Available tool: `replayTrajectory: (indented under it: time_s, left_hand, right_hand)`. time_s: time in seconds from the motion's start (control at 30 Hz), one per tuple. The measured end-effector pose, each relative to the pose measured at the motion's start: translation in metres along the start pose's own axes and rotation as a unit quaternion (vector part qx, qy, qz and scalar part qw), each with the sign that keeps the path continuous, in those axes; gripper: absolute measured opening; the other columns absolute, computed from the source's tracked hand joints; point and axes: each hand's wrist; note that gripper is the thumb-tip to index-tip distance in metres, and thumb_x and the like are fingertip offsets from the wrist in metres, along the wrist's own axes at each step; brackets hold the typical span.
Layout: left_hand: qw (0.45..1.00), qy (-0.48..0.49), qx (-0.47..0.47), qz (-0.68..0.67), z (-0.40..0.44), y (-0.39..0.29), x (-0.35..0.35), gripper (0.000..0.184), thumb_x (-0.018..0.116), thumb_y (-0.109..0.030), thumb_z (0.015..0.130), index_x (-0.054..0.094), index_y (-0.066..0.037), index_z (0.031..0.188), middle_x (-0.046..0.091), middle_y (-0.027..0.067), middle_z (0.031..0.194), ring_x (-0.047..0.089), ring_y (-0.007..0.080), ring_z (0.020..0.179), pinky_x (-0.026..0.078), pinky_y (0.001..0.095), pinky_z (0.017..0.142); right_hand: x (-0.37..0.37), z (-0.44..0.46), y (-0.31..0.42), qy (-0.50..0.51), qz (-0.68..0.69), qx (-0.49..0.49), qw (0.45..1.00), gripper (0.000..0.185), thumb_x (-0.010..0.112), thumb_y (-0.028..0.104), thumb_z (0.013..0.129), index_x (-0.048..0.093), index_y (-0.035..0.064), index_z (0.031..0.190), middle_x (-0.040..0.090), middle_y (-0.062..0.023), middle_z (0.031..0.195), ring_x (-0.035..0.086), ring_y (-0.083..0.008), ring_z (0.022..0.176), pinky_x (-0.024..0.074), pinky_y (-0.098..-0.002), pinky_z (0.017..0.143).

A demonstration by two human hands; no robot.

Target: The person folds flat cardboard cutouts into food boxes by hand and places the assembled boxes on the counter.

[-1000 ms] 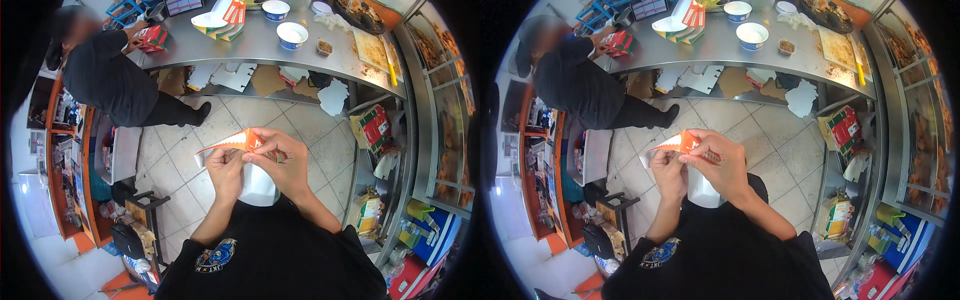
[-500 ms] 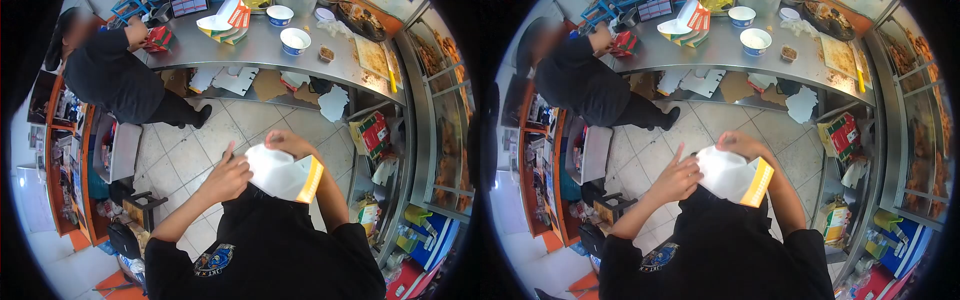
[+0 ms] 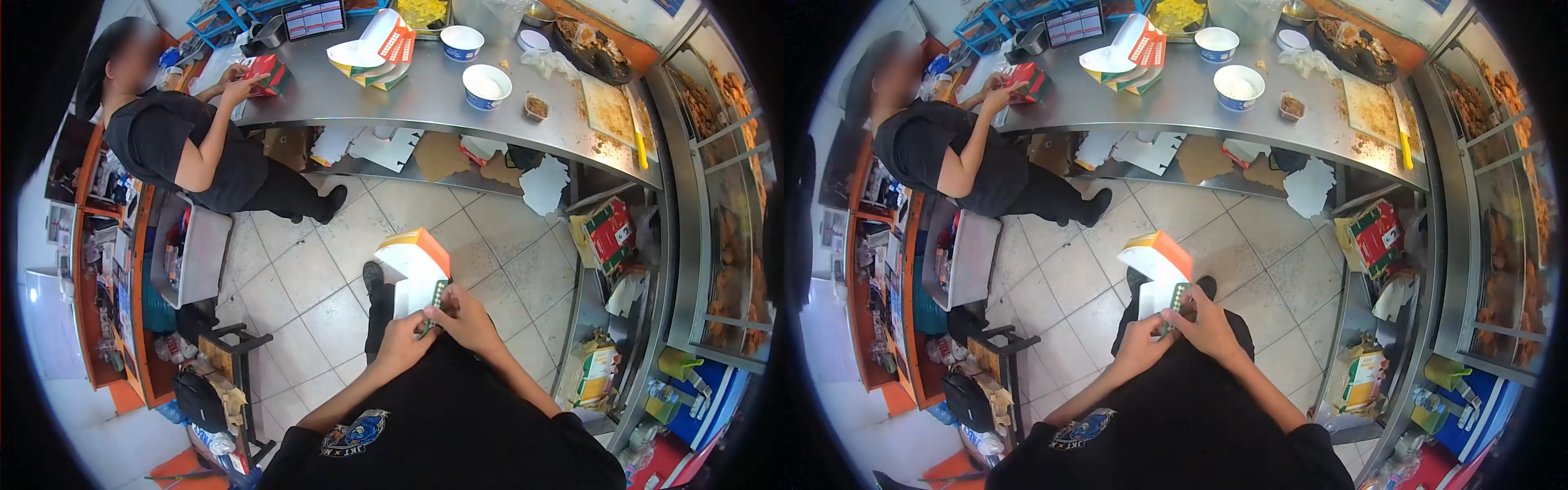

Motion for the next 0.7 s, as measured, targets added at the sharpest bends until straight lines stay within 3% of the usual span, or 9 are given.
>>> replayTrajectory:
  time_s: [0.1,0.2,0.3,0.43,0.53,0.57,0.67,0.7]
  left_hand:
    - [0.998,0.059,0.003,-0.023,0.001,-0.008,-0.005,0.031,0.077,-0.017,0.077,0.065,0.002,0.098,0.069,0.0136,0.085,0.068,0.0193,0.084,0.052,0.03,0.077]
    - [0.99,0.074,0.013,-0.117,-0.005,0.012,-0.008,0.029,0.075,-0.013,0.08,0.066,0.003,0.103,0.071,0.0096,0.09,0.066,0.0148,0.086,0.052,0.0275,0.079]
    - [0.98,0.075,-0.026,-0.182,-0.006,0.02,-0.012,0.027,0.074,-0.013,0.081,0.068,0.003,0.102,0.072,0.0072,0.087,0.065,0.0102,0.079,0.052,0.0261,0.073]
    - [0.954,0.07,-0.145,-0.252,-0.006,0.027,-0.013,0.023,0.074,-0.012,0.08,0.07,0.005,0.096,0.07,0.0059,0.085,0.062,0.0069,0.076,0.05,0.0222,0.07]
    - [0.961,0.082,-0.137,-0.226,-0.005,0.019,-0.018,0.018,0.073,-0.006,0.081,0.07,0.004,0.095,0.07,0.0065,0.085,0.062,0.0081,0.075,0.051,0.0222,0.07]
    - [0.957,0.085,-0.122,-0.248,-0.005,0.015,-0.018,0.018,0.072,-0.005,0.08,0.07,0.004,0.095,0.07,0.0059,0.085,0.062,0.0082,0.075,0.051,0.0223,0.07]
    - [0.963,0.088,-0.063,-0.249,-0.006,0.025,-0.012,0.018,0.072,-0.005,0.08,0.07,0.004,0.096,0.07,0.0059,0.086,0.062,0.0085,0.076,0.051,0.0224,0.071]
    - [0.961,0.093,-0.091,-0.245,-0.006,0.024,-0.014,0.018,0.071,-0.004,0.081,0.07,0.004,0.097,0.07,0.0061,0.087,0.062,0.0082,0.076,0.05,0.0223,0.071]
  right_hand:
    - [0.0,0.005,0.003,-0.017,0.051,0.049,0.997,0.032,0.07,0.024,0.086,0.049,0.0015,0.094,0.062,-0.0085,0.076,0.059,-0.0123,0.064,0.0473,-0.0259,0.056]
    - [-0.003,0.009,-0.013,0.01,0.203,0.128,0.971,0.032,0.068,0.023,0.087,0.048,0.001,0.098,0.064,-0.0136,0.083,0.061,-0.0128,0.068,0.0505,-0.0271,0.057]
    - [0.002,0.003,-0.012,0.001,0.302,0.198,0.933,0.032,0.068,0.018,0.087,0.046,0.0009,0.103,0.064,-0.0155,0.088,0.063,-0.014,0.074,0.0534,-0.0273,0.058]
    - [0.014,-0.008,-0.01,0.016,0.188,0.07,0.98,0.036,0.07,0.013,0.085,0.047,0.0006,0.108,0.063,-0.0118,0.088,0.062,-0.0125,0.079,0.0531,-0.0247,0.061]
    - [0.011,-0.009,-0.008,0.02,0.193,0.095,0.976,0.022,0.07,0.006,0.084,0.054,0.0001,0.097,0.064,-0.0064,0.086,0.06,-0.0088,0.077,0.051,-0.0224,0.065]
    - [0.009,-0.01,-0.011,0.015,0.118,0.088,0.989,0.014,0.071,0.007,0.083,0.059,-0.0004,0.082,0.064,-0.0028,0.08,0.058,-0.0051,0.076,0.0483,-0.0196,0.064]
    - [0.007,-0.014,-0.003,0.008,0.082,0.107,0.991,0.014,0.071,0.008,0.083,0.061,-0.0009,0.078,0.064,-0.0024,0.079,0.059,-0.0048,0.075,0.0476,-0.0189,0.064]
    - [0.006,-0.015,-0.003,0.015,0.112,0.115,0.987,0.013,0.07,0.007,0.084,0.062,-0.0023,0.081,0.065,-0.0032,0.08,0.06,-0.006,0.075,0.0488,-0.0196,0.065]
Point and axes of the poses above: each hand's wrist, its own z-axis towards the middle knuckle, its own x-axis out of the palm, y = z × x
